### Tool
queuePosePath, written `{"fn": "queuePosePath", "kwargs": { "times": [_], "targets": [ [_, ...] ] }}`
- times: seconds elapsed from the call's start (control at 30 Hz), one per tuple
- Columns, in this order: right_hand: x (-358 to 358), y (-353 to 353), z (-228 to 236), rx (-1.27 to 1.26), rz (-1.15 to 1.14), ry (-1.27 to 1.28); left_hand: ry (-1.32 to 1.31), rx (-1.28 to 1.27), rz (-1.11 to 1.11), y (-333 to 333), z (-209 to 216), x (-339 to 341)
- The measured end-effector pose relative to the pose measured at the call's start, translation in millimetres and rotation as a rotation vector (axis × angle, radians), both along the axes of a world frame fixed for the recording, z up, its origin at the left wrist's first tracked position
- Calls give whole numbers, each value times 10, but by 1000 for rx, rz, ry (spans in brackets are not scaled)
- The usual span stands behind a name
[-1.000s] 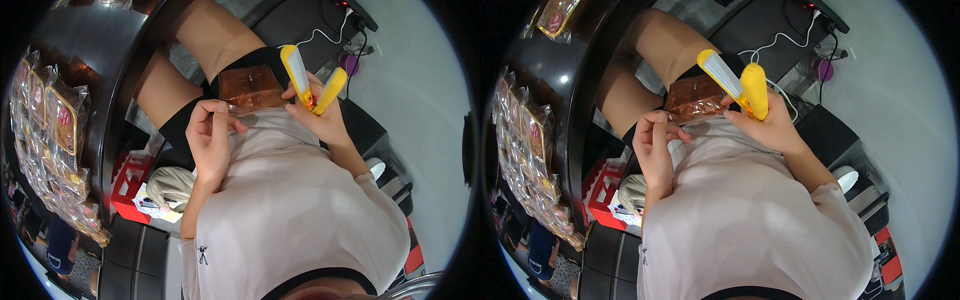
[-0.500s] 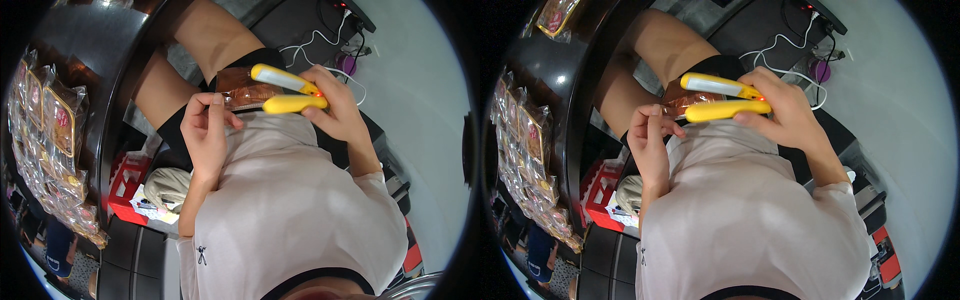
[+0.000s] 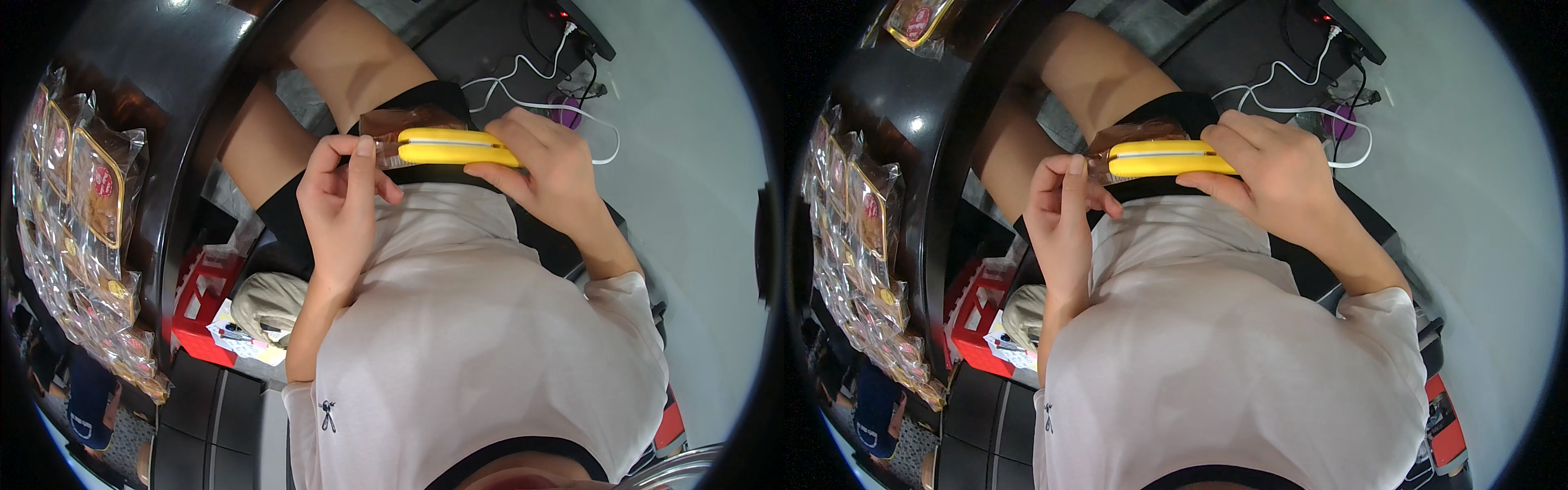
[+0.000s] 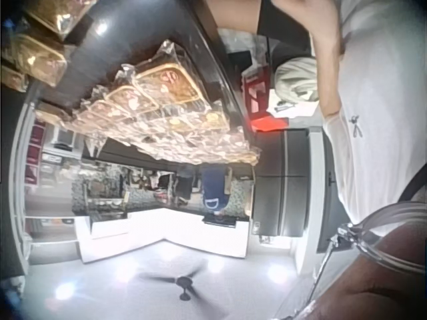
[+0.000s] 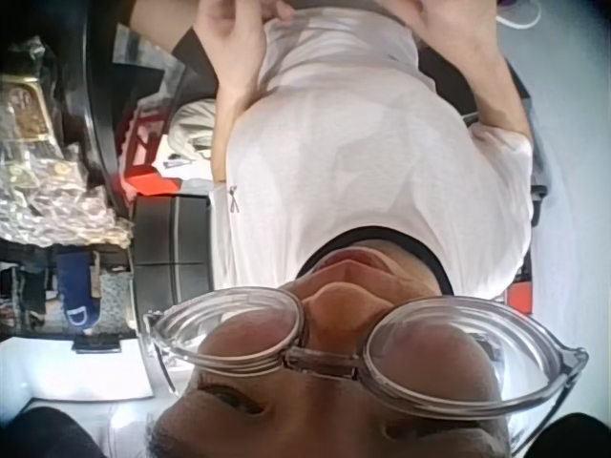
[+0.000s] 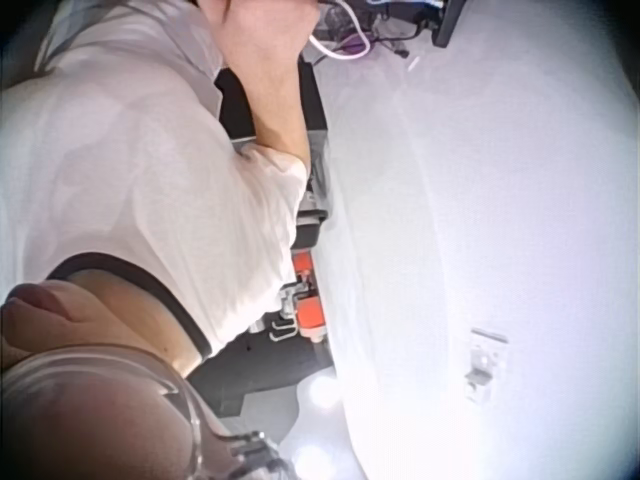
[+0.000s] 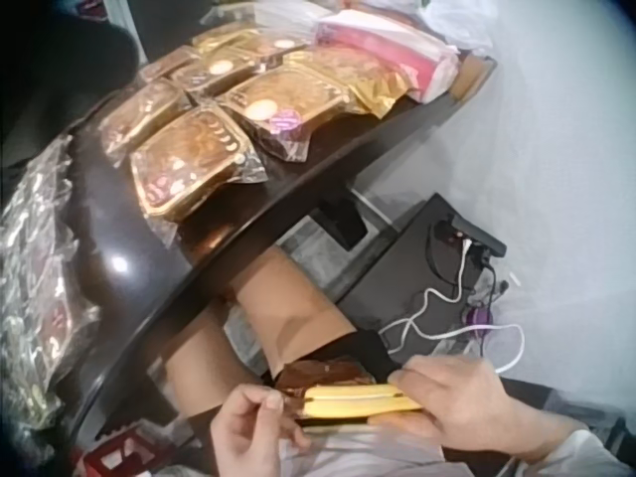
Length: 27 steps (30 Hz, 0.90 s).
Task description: The person seals multiple pre-packaged food trays using a yellow handheld heat sealer. They pick up each tray, press the sealer along the plastic edges, and place the sealed tray back on the table. The process is repeated for many trays arranged on the table.
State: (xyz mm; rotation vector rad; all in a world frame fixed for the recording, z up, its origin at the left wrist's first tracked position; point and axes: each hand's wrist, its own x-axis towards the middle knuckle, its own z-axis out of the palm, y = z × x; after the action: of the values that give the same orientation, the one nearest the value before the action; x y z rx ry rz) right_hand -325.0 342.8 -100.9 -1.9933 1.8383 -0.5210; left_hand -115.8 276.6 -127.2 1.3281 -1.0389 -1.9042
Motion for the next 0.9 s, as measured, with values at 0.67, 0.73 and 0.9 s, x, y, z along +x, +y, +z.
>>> {"fn": "queuePosePath", "kwargs": {
  "times": [0.67,0.73,0.9],
  "targets": [
    [-410,-117,-19,217,-112,-347,-57,-112,-87,-371,-119,-293],
    [-277,-137,38,186,-115,-205,-50,-110,-88,-380,-120,-300],
    [-172,-171,-27,66,-72,-4,-39,-112,-109,-393,-130,-275]
  ]
}}
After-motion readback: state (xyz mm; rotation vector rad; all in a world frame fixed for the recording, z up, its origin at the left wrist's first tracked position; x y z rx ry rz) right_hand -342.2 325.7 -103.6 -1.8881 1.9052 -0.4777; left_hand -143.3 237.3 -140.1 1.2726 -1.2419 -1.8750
